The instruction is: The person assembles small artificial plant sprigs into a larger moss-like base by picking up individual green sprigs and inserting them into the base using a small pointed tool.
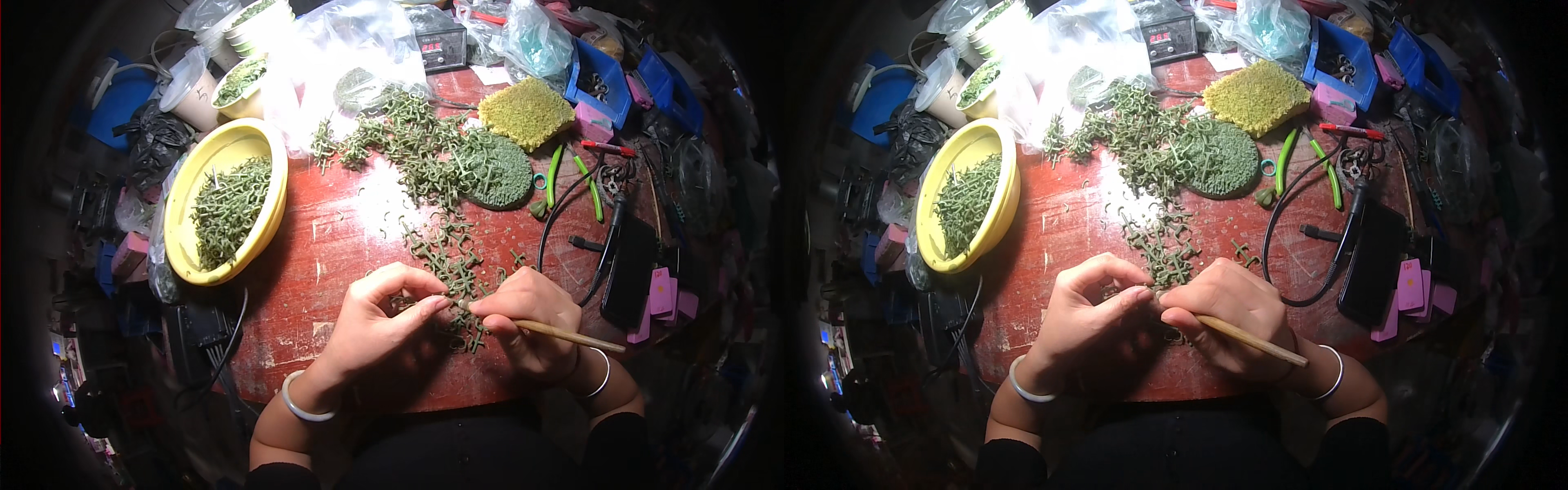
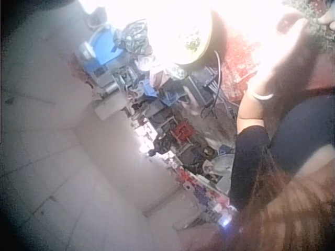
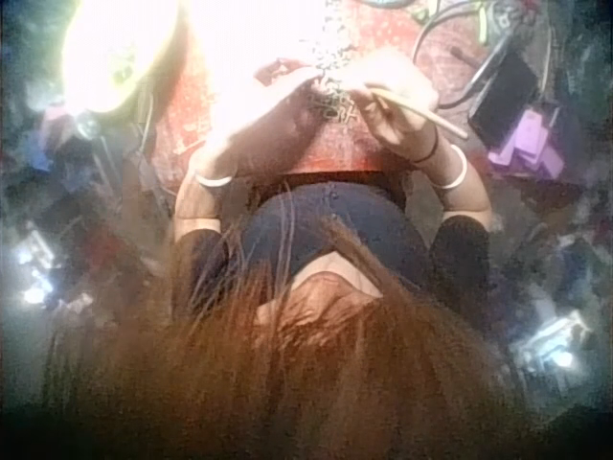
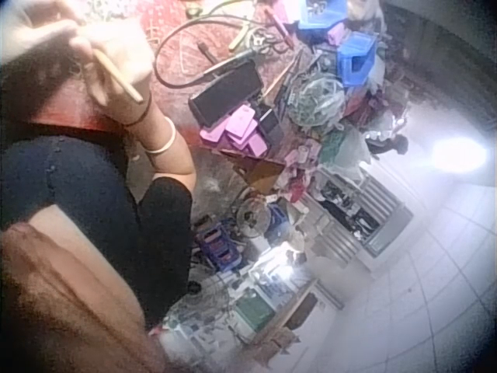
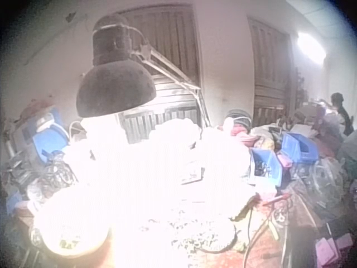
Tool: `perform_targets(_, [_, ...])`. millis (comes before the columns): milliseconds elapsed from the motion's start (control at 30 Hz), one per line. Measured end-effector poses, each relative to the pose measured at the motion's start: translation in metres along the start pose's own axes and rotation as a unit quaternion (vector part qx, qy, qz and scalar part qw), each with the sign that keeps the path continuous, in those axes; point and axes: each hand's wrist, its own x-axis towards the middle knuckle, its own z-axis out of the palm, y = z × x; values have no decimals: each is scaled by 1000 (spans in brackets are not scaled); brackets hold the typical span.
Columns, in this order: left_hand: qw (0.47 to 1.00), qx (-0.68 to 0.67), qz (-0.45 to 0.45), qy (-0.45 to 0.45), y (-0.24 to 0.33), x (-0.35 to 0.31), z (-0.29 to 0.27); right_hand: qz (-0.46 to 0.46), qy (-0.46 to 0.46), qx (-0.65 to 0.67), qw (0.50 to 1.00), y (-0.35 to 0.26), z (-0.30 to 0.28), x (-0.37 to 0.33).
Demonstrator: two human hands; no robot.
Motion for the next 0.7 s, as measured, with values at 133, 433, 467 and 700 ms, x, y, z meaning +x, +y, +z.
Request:
perform_targets(133, [1000, -11, -22, -3, 2, 0, 1, 7, -12, 2, 1000, -1, -2, -1])
perform_targets(433, [998, -30, -57, -5, 7, -1, 0, -2, 0, 2, 1000, 0, -1, 0])
perform_targets(467, [998, -30, -56, -6, 8, -1, 1, -2, 0, 2, 1000, -1, -1, 0])
perform_targets(700, [1000, 0, -4, -2, -1, -1, -1, 2, -8, -1, 1000, -1, -1, 1])
